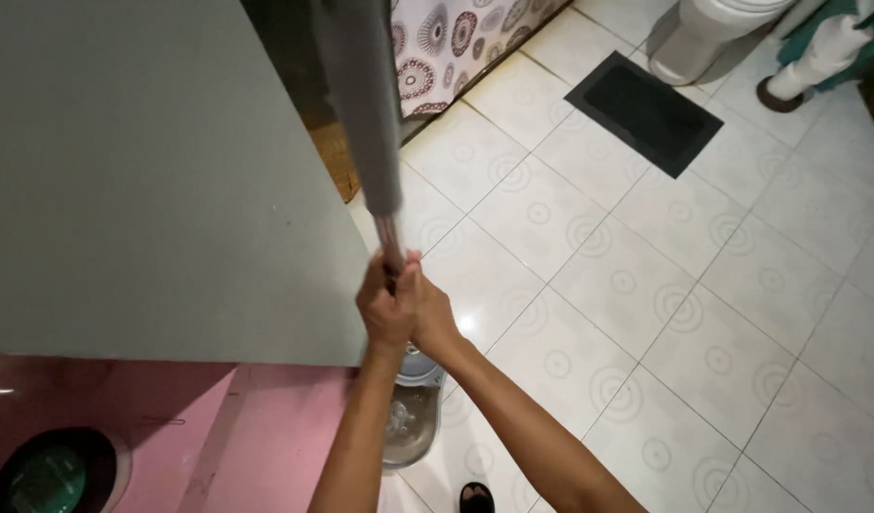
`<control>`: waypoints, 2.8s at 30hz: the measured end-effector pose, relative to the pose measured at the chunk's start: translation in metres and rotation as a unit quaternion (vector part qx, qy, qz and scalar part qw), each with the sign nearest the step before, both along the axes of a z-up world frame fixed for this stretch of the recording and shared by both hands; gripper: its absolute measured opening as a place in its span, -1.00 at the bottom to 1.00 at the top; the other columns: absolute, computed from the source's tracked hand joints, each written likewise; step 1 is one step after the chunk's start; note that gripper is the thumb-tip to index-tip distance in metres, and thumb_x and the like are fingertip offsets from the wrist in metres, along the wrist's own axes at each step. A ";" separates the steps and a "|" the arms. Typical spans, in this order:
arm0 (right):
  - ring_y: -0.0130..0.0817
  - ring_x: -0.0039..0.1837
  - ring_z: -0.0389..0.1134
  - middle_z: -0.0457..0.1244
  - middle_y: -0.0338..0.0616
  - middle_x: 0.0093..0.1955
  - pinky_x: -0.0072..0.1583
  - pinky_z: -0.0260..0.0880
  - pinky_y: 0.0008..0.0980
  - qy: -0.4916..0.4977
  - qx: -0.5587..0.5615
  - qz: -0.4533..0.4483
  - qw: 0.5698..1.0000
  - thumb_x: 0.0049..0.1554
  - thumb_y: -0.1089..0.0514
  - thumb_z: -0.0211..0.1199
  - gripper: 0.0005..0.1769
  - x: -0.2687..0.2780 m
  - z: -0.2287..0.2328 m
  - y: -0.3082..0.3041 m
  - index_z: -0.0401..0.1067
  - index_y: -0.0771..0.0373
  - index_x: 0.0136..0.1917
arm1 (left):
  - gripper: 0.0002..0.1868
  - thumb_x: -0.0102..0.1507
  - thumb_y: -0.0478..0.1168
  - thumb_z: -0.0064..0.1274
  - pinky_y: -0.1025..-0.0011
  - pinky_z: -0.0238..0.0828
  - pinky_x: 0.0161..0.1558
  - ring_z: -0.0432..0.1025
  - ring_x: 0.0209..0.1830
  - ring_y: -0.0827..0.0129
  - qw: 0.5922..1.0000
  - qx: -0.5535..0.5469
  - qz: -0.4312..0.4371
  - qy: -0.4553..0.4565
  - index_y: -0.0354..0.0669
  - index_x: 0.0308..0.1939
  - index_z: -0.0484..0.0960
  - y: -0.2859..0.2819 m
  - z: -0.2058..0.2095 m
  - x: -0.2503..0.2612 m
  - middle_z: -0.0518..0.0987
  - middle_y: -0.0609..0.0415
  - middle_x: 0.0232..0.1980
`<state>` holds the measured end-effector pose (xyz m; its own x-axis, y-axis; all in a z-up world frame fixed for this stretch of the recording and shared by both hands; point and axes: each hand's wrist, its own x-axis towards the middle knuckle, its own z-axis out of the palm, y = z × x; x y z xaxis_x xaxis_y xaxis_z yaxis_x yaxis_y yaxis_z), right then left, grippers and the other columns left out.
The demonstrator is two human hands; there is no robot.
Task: The person mops the tiled floor of a room, moves the mop head into a wringer bucket to squeeze it, and then places a mat on the floor.
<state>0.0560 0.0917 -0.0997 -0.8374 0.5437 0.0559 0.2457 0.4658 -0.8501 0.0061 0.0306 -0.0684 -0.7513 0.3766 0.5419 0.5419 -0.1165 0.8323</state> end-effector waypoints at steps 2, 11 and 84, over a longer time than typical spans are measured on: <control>0.13 0.06 0.41 0.38 0.05 0.02 0.02 0.41 -0.01 -0.047 -0.017 0.008 0.999 0.22 -0.03 0.08 -0.64 0.007 -0.031 -0.004 0.23 0.15 0.22 | -0.70 0.38 -0.18 0.13 0.39 0.55 -0.05 0.60 -0.12 0.31 0.999 -0.031 0.013 -0.004 -0.24 0.13 0.54 -0.006 -0.038 0.004 0.69 0.00 -0.10; 0.25 0.15 0.33 0.32 0.17 0.17 0.11 0.34 0.05 -0.069 0.012 0.001 0.998 0.37 -0.06 -0.22 -0.56 0.019 -0.159 0.000 0.24 0.20 0.35 | -0.70 0.36 -0.09 0.09 0.25 0.51 -0.09 0.60 -0.11 0.05 0.987 -0.157 0.007 -0.044 -0.18 0.07 0.61 -0.025 -0.114 0.014 0.69 -0.09 -0.08; -0.19 -0.08 0.53 0.39 0.02 -0.12 -0.07 0.51 -0.23 0.091 0.009 -0.088 0.992 0.15 0.25 0.29 -0.73 0.023 0.044 -0.031 0.32 0.30 0.09 | -0.43 0.42 -0.05 -0.07 0.28 0.38 0.33 0.44 0.41 0.06 0.975 -0.178 -0.018 -0.134 -0.13 0.49 0.40 -0.089 -0.150 0.003 0.50 -0.15 0.43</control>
<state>0.0790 0.0604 -0.0559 -0.7051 0.6777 0.2089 0.1666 0.4447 -0.8801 0.0088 -0.0588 -0.2186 -0.8311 0.5329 0.1591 0.3008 0.1901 0.9345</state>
